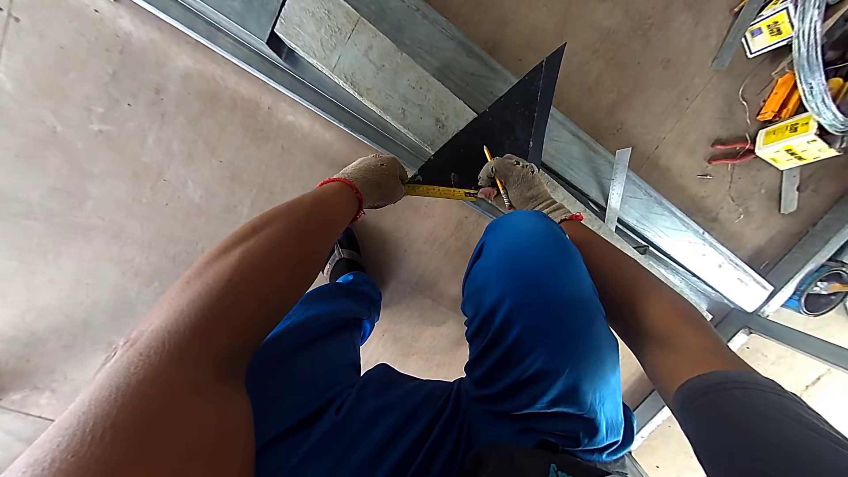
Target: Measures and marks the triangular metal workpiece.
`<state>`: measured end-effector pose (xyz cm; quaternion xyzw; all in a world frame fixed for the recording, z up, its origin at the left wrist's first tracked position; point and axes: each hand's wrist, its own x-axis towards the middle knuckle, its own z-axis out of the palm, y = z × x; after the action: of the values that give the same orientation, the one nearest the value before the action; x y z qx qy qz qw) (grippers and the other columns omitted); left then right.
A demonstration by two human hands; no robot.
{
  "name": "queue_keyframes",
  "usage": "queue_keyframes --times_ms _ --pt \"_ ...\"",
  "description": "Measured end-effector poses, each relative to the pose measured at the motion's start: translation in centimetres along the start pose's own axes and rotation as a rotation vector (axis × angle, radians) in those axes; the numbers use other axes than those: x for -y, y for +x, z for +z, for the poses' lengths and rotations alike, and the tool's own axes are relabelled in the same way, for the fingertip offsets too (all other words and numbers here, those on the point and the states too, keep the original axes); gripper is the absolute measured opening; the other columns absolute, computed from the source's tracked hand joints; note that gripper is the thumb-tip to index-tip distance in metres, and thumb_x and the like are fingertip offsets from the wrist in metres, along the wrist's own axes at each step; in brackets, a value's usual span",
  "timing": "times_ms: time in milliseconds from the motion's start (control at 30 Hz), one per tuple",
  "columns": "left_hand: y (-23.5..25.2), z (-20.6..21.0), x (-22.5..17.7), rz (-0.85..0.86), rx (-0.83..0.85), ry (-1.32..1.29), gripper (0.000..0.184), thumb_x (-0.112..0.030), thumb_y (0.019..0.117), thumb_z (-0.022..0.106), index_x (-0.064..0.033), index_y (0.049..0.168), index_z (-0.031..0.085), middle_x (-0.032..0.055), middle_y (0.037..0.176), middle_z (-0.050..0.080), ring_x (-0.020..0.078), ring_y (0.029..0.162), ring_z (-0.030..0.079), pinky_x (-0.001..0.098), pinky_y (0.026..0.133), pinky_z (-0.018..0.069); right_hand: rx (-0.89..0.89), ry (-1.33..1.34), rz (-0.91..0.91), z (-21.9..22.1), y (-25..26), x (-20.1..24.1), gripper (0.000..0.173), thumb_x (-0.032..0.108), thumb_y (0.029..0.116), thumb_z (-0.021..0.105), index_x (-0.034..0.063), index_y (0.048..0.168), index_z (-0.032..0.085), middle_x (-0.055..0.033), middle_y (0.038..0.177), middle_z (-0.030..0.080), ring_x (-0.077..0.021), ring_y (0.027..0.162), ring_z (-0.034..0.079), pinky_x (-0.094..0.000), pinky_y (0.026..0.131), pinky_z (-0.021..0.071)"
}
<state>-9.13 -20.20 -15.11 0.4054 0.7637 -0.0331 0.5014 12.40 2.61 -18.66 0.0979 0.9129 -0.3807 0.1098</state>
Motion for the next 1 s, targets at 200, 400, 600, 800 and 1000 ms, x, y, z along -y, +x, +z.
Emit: queue_keyframes --times_ms 200,400,600,800,1000 --pt "0.3 0.1 0.1 -0.003 -0.006 0.0 0.023 -0.025 0.0997 0.06 -0.0125 0.081 0.066 0.0102 0.073 0.062 0.0305 0.072 0.063 0.056 0.063 0.0477 -0.015 -0.054 -0.009 0.2 0.1 0.2 0.024 0.028 0.091 0.075 0.0099 0.107 0.073 -0.0128 0.105 0.072 -0.0332 0.106 0.066 -0.0519 0.095 0.0518" --pt "0.5 0.3 0.3 0.007 -0.026 -0.024 0.022 -0.024 0.0976 0.061 -0.0117 0.08 0.067 0.0112 0.073 0.063 0.0321 0.072 0.063 0.0576 0.062 0.0477 -0.022 -0.063 -0.04 0.4 0.2 -0.4 0.024 0.028 0.0899 0.075 0.0101 0.106 0.073 -0.0126 0.104 0.072 -0.034 0.105 0.067 -0.0531 0.093 0.0528" --pt "0.6 0.3 0.2 -0.002 -0.017 -0.024 0.022 -0.024 0.0978 0.061 -0.0116 0.081 0.067 0.0113 0.074 0.063 0.0318 0.072 0.063 0.0573 0.063 0.0481 -0.027 -0.069 -0.067 0.5 0.3 -0.8 0.028 0.033 0.0913 0.073 0.0099 0.107 0.073 -0.0129 0.104 0.072 -0.0347 0.105 0.067 -0.0535 0.093 0.0526" --pt "0.3 0.0 -0.1 -0.017 -0.011 -0.032 0.021 -0.024 0.0979 0.062 -0.012 0.083 0.068 0.0108 0.074 0.064 0.0312 0.072 0.063 0.0567 0.063 0.0483 -0.041 -0.045 -0.087 0.6 0.2 -1.0 0.027 0.032 0.0913 0.073 0.0099 0.106 0.074 -0.0124 0.103 0.072 -0.0338 0.104 0.067 -0.0525 0.094 0.0525" --pt "0.5 0.1 0.0 -0.006 -0.014 -0.032 0.021 -0.024 0.0976 0.063 -0.0113 0.082 0.069 0.0116 0.075 0.064 0.0322 0.075 0.064 0.0592 0.065 0.0485 -0.012 0.063 -0.006 0.7 0.1 -0.8 0.018 0.024 0.0895 0.074 0.0139 0.104 0.077 -0.0109 0.103 0.072 -0.0302 0.105 0.066 -0.0518 0.095 0.0505"
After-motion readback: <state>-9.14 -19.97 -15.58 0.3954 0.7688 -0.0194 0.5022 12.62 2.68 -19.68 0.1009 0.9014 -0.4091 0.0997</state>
